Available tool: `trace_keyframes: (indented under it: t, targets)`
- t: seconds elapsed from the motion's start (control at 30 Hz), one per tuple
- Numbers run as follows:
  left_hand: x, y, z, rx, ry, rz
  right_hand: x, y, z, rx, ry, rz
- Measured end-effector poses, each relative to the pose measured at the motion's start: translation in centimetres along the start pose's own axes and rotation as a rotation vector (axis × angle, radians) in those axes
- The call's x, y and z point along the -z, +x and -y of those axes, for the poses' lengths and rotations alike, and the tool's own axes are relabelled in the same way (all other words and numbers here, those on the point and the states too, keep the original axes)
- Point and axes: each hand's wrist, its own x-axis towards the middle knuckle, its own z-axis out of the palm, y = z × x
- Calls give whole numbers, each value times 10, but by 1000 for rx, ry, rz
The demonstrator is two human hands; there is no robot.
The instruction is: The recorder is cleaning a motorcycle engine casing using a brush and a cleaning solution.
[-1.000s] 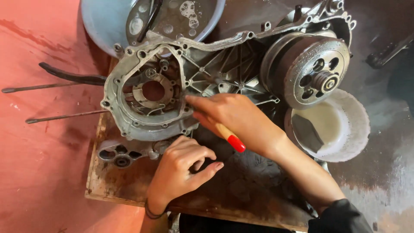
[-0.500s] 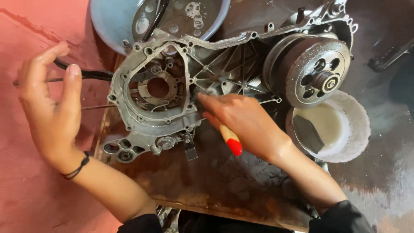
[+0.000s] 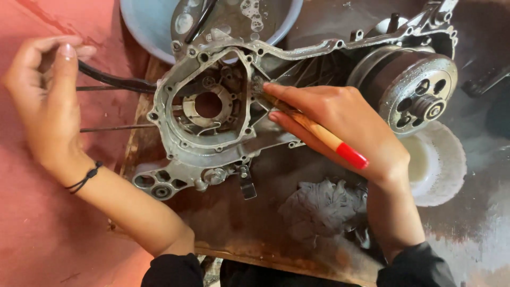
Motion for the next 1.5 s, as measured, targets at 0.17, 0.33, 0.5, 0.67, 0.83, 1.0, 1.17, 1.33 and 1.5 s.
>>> trace_keyframes:
  t: [0.17,0.33,0.5,0.67,0.83,1.0,1.17,1.33,1.5]
  targets:
    - [5,-13,-26,136,166,67,7,-2,3,23,30,-207]
    - [2,-14,-34,-9,413,99,19,-11,-19,-113,-13,-155]
    - [32,-24,15,-94,498,155,11,-13,-22,-150,25,-186]
    - [33,-19,21,-100,494,58,6,-13,-23,-88,191,-297]
    - [49,-28,39,-104,510,48,3,-4,-35,-69,106,-493]
    - [58,-28,49,-186,590,147,6,5,-25,-127,161,-399]
    - [25,-15,2,-34,422,120,12,1,-36,32,271,-432]
    - [25,-18,0,-44,476,197,33,-12,-28,-21,80,-320]
    - [32,-22,7,-34,522,204,18,-19,-44,-151,-43,-407]
